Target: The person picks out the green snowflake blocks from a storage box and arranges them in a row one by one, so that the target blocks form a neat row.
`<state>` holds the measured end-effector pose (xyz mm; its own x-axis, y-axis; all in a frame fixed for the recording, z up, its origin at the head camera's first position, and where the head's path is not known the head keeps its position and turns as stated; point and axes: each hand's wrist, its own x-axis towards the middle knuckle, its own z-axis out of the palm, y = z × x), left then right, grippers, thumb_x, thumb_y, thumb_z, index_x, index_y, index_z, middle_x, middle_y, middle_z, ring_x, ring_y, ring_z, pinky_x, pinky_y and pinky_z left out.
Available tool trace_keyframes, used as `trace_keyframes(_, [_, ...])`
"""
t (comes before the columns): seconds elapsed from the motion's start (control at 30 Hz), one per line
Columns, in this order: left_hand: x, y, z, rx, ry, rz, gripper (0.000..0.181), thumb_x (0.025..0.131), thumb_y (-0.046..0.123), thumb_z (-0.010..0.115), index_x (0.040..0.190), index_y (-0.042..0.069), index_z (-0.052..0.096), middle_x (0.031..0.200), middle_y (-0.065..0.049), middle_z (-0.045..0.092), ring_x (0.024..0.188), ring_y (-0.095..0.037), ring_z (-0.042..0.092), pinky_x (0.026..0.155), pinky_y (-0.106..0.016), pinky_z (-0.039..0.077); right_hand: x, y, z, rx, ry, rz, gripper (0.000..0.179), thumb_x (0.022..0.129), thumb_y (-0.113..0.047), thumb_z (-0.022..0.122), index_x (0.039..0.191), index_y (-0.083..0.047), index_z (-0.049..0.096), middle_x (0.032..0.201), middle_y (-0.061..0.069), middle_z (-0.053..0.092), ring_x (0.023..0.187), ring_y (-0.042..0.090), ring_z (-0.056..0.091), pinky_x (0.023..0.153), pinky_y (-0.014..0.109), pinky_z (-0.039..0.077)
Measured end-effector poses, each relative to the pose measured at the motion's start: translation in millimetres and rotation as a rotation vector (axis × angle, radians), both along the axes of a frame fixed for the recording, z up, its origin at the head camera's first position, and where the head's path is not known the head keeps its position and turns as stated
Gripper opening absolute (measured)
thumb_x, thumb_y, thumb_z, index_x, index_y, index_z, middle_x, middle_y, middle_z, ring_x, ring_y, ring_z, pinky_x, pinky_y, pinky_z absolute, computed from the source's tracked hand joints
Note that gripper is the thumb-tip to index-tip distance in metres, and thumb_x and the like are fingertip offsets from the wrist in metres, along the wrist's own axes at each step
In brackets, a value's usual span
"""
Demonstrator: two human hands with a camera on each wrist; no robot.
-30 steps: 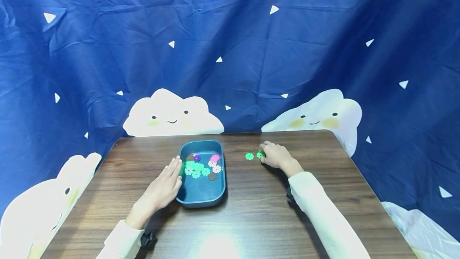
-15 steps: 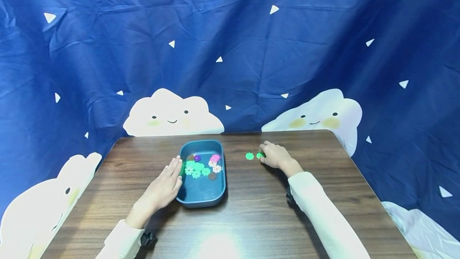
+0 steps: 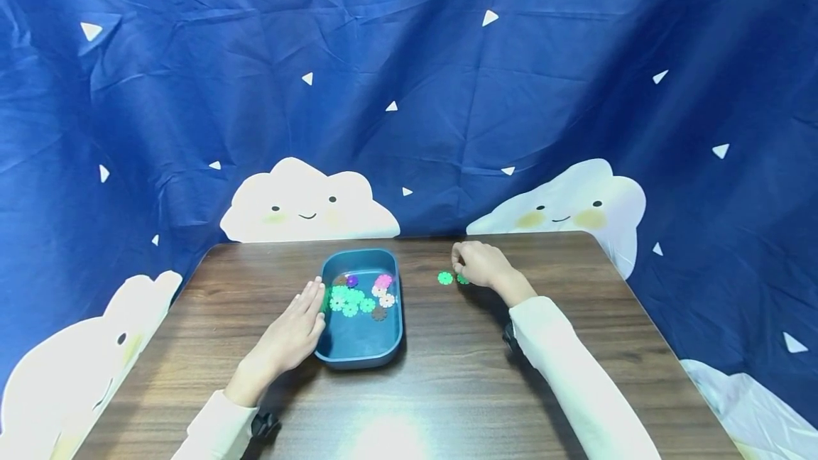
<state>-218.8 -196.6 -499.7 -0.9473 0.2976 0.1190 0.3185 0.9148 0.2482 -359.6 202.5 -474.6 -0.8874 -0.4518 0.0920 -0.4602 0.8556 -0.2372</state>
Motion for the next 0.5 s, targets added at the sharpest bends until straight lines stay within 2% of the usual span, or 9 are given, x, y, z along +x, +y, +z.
trace_keyframes(0.27, [-0.8, -0.5, -1.4, -0.001, 0.006, -0.004, 0.062, 0.112, 0.022, 0.044, 0.164, -0.009, 0.03, 0.175, -0.024, 0.025, 0.163, -0.04, 0.025, 0.132, -0.056, 0.029, 0.2, -45.8, 35.0, -0.005, 0.059, 0.088, 0.007, 0.096, -0.021, 0.069, 0.089, -0.022, 0.068, 0.083, -0.005, 0.068, 0.074, 0.015, 0.061, 0.066, 0.04, 0.055])
trace_keyframes(0.5, [-0.8, 0.2, -0.4, 0.001, 0.0, 0.0, 0.061, 0.112, 0.022, 0.043, 0.163, -0.009, 0.03, 0.175, -0.023, 0.024, 0.164, -0.039, 0.026, 0.133, -0.054, 0.027, 4.9, -93.7, 55.5, 0.025, 0.044, 0.168, 0.01, 0.098, -0.022, 0.07, 0.088, -0.024, 0.067, 0.083, -0.008, 0.066, 0.076, 0.014, 0.061, 0.067, 0.036, 0.053])
